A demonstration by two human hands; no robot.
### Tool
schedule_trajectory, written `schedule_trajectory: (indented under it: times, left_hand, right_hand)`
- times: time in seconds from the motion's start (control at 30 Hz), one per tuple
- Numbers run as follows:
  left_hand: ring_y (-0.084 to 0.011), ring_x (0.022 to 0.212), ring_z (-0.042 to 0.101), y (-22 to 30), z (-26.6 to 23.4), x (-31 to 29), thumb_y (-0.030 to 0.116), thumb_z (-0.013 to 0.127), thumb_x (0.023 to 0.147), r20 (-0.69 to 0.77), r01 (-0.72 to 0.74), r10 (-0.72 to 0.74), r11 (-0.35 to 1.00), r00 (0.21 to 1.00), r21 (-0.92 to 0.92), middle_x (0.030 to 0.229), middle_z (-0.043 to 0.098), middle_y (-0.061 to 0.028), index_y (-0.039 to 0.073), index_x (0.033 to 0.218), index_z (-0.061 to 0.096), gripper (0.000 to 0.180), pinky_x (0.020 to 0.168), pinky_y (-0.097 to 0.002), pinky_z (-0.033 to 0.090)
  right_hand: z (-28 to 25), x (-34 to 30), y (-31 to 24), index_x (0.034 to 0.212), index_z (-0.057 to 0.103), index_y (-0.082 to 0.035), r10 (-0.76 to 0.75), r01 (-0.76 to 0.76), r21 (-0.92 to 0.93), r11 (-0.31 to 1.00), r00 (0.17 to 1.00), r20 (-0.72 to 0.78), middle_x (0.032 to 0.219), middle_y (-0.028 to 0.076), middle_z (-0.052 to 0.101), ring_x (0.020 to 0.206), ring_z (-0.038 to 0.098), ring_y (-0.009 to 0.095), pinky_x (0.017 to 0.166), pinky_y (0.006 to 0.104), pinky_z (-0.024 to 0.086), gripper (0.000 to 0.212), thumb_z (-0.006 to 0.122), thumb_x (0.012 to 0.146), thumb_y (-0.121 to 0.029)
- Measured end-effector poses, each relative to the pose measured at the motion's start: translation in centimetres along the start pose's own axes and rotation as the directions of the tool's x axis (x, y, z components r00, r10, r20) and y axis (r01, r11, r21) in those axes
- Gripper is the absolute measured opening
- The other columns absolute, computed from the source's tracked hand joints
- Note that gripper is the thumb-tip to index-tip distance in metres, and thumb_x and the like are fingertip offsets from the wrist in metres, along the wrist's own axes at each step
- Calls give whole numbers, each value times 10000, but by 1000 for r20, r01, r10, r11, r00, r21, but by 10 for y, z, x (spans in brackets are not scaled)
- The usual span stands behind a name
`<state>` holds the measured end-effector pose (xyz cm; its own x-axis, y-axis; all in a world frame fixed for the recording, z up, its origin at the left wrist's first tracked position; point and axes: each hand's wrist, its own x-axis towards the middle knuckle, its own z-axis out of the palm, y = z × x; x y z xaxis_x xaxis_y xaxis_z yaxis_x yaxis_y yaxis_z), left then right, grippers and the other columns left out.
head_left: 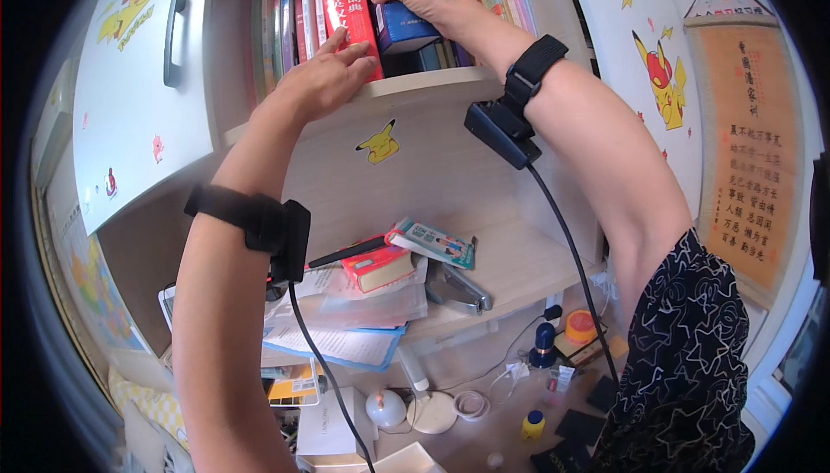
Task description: Organize personal items and papers from the floor and desk into boxes and onto shelves.
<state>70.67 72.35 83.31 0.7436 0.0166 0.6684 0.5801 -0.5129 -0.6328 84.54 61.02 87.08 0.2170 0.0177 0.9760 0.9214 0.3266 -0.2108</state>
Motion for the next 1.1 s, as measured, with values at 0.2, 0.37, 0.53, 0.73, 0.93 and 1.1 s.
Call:
schedule_trajectory:
  times: [0.2,0.37,0.53,0.73,0.93,1.1]
  left_hand:
    - [-232,1333,114,7,-4,-1,351,219,936,41,46,-46,999,998,14,1395,289,-8,190,1246,434,411,1050,-419,271]
    - [-238,1332,119,10,-5,-1,364,230,935,38,50,-50,999,998,-17,1394,292,-14,178,1248,432,416,1047,-411,272]
    - [-259,1331,124,3,-6,-1,392,258,931,53,14,-11,999,999,-47,1396,288,-52,184,1250,439,422,1046,-408,258]
    - [-300,1295,242,-5,-6,-2,451,444,866,137,4,7,997,991,-83,1419,229,-105,185,1278,438,491,1034,-376,264]
    - [-313,1280,270,9,-12,1,385,555,823,192,365,-312,745,931,-558,1427,169,-170,169,1309,401,553,1001,-357,290]
    - [-367,1280,233,-3,-13,22,381,487,843,316,294,-125,767,941,-570,1403,193,-212,124,1267,443,498,1024,-390,248]
  right_hand:
    - [27,28,54,1036,454,96,-76,55,283,958,995,62,959,208,578,803,619,261,649,308,523,787,782,469,-341]
    - [58,30,75,1005,534,45,-20,-4,140,990,986,165,920,162,599,799,611,239,684,298,507,619,772,530,-272]
    - [59,18,59,1051,536,100,184,-80,-427,901,960,210,925,243,607,852,613,314,763,324,475,800,522,723,-630]
    - [18,-27,26,1156,475,19,112,99,-578,810,941,318,1055,221,570,974,564,333,827,398,440,624,535,793,-484]
    - [-7,-45,25,1093,557,-48,38,265,-540,799,874,485,1076,162,567,1007,540,312,820,420,435,484,467,823,-439]
    - [-15,-22,15,1168,529,-42,239,234,-499,835,661,711,1158,172,534,1090,500,293,887,339,401,628,421,813,-550]
